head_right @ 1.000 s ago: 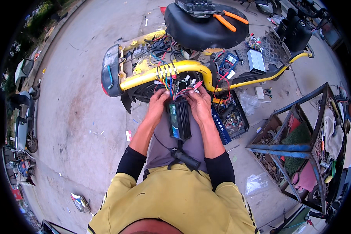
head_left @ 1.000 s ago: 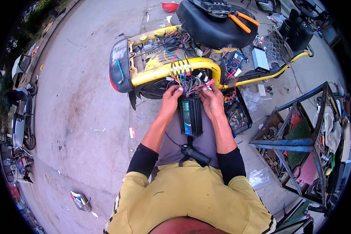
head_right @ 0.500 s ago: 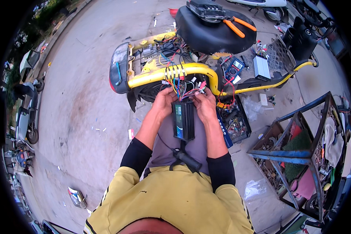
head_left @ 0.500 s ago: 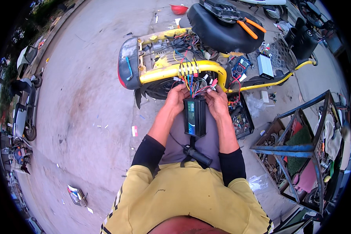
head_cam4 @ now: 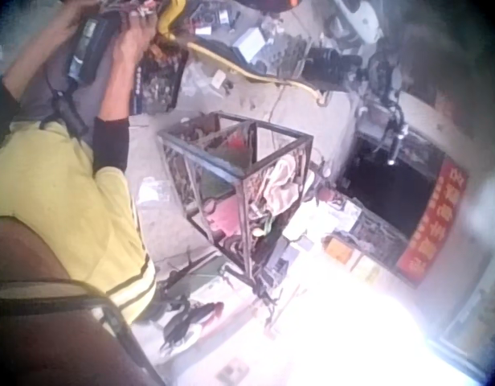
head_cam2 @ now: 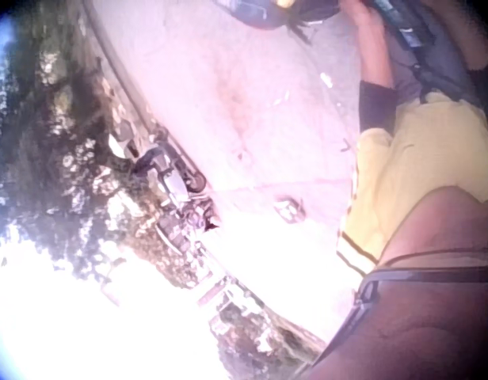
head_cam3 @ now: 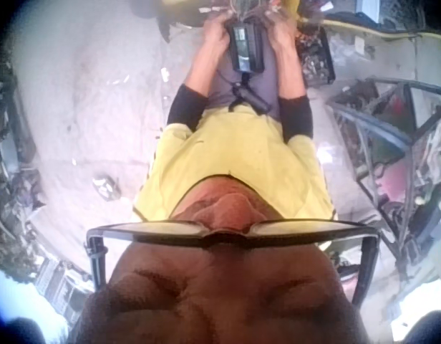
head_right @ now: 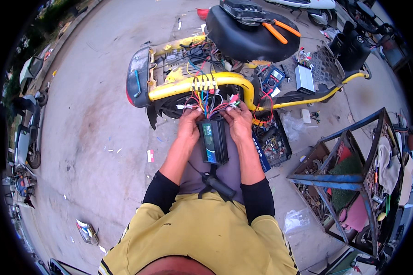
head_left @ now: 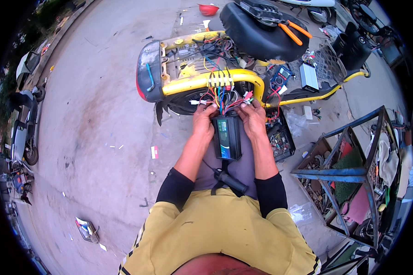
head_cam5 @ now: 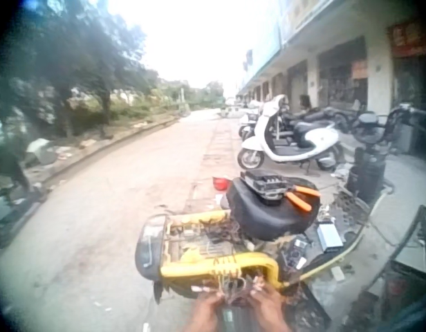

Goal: The person works on the exposed wiring of a yellow scooter, using a multimeter to test connections and manipulating wires with both hands. The person repeatedly probes and adjusts the wiring harness near the scooter's seat area.

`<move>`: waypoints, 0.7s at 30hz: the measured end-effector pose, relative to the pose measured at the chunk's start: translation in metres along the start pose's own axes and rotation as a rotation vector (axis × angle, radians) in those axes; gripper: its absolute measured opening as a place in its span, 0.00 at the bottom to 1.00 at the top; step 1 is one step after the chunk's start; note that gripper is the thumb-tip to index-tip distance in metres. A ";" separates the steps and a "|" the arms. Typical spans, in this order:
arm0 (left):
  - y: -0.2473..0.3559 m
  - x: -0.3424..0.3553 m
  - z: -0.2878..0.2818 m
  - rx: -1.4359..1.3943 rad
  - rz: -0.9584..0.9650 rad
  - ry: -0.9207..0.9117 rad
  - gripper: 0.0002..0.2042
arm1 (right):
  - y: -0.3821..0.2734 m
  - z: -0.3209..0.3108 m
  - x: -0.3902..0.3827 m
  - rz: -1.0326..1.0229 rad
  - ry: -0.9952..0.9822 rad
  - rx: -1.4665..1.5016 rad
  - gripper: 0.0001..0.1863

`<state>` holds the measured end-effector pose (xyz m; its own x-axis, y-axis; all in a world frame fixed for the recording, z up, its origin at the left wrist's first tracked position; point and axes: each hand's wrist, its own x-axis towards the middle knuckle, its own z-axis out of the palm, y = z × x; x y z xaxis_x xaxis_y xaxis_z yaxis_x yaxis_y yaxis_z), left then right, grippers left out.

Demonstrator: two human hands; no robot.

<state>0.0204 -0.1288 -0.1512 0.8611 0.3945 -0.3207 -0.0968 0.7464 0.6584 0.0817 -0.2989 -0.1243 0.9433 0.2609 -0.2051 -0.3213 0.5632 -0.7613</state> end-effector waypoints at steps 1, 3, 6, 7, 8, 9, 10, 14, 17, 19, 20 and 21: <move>0.002 -0.003 0.004 -0.019 0.033 0.036 0.17 | 0.002 0.000 0.002 -0.001 -0.012 0.005 0.30; 0.006 -0.011 0.010 -0.032 0.071 0.057 0.20 | 0.004 -0.002 0.001 -0.003 -0.023 -0.003 0.27; 0.013 -0.019 0.016 -0.039 0.085 0.064 0.19 | 0.006 -0.003 0.002 -0.002 -0.037 -0.010 0.27; 0.007 -0.013 0.000 -0.044 0.067 -0.013 0.16 | 0.007 -0.001 0.003 -0.008 -0.041 -0.008 0.27; 0.005 -0.010 -0.003 -0.016 0.067 -0.021 0.15 | 0.005 -0.001 0.002 -0.007 -0.036 -0.027 0.27; 0.004 -0.008 -0.008 -0.012 0.060 -0.012 0.15 | 0.006 0.001 0.001 -0.022 -0.010 -0.056 0.28; 0.006 -0.011 -0.003 -0.012 0.044 -0.008 0.14 | 0.004 0.002 -0.002 -0.042 0.026 -0.089 0.29; 0.019 -0.019 0.018 -0.017 0.058 0.024 0.15 | 0.014 0.011 -0.014 -0.448 0.138 -0.578 0.22; 0.023 -0.011 0.021 0.013 0.051 0.010 0.18 | -0.026 0.048 -0.065 -0.642 -0.033 -0.813 0.09; 0.018 0.004 0.005 0.053 0.020 -0.047 0.19 | -0.061 0.091 -0.111 -0.763 -0.339 -0.823 0.07; 0.021 0.003 0.012 0.079 -0.007 -0.027 0.22 | -0.075 0.107 -0.131 -0.883 -0.569 -0.811 0.09; 0.021 0.002 0.016 0.081 -0.001 -0.003 0.22 | -0.083 0.131 -0.152 -1.029 -0.730 -0.701 0.13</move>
<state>0.0280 -0.1210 -0.1269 0.8628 0.3922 -0.3189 -0.0557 0.7009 0.7111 -0.0458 -0.2831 0.0507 0.4054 0.4397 0.8015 0.7706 0.3072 -0.5583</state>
